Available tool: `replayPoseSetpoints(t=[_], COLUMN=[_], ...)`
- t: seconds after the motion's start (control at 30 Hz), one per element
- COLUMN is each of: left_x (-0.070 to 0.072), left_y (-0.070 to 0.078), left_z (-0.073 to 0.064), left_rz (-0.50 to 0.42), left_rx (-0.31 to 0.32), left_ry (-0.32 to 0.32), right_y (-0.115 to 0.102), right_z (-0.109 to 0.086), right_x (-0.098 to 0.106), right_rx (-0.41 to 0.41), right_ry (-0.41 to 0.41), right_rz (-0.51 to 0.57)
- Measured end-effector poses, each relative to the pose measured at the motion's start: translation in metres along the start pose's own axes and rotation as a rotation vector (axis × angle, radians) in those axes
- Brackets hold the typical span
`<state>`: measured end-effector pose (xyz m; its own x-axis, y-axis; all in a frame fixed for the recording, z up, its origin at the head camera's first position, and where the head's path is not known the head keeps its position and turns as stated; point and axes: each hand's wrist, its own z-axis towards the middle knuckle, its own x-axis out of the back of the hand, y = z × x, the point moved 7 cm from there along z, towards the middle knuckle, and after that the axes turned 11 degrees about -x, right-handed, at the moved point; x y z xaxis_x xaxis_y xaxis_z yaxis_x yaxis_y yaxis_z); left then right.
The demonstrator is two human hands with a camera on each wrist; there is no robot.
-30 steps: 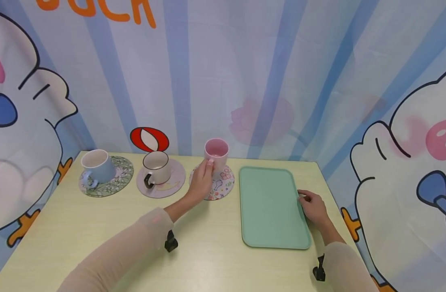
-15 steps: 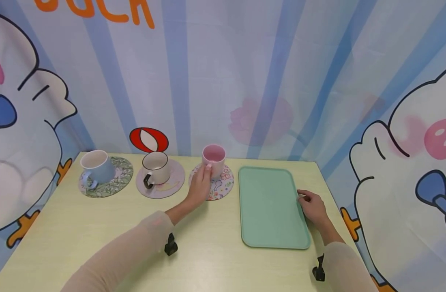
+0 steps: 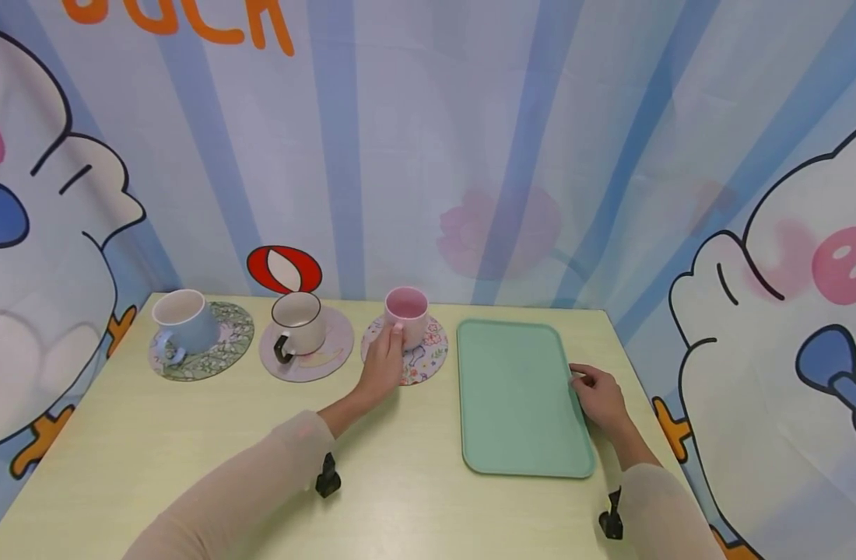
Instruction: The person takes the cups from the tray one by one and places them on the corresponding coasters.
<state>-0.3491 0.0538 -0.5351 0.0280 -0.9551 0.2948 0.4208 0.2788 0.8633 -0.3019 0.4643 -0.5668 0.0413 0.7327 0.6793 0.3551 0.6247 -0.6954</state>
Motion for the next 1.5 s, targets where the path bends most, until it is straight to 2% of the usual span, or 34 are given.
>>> replayPoseSetpoints(t=[0.5, 0.9, 1.5], left_x=[-0.006, -0.008, -0.014], left_y=[-0.007, -0.007, -0.008], left_z=[-0.001, -0.004, -0.012], left_rz=[-0.023, -0.016, -0.013], left_rx=[0.070, 0.081, 0.124], left_ry=[-0.005, 0.017, 0.010], right_y=[0.002, 0.003, 0.002], right_z=[0.000, 0.002, 0.002], right_x=[0.000, 0.000, 0.000], right_rx=[-0.013, 0.008, 0.013], right_ry=[0.004, 0.018, 0.014], right_rz=[0.009, 0.007, 0.011])
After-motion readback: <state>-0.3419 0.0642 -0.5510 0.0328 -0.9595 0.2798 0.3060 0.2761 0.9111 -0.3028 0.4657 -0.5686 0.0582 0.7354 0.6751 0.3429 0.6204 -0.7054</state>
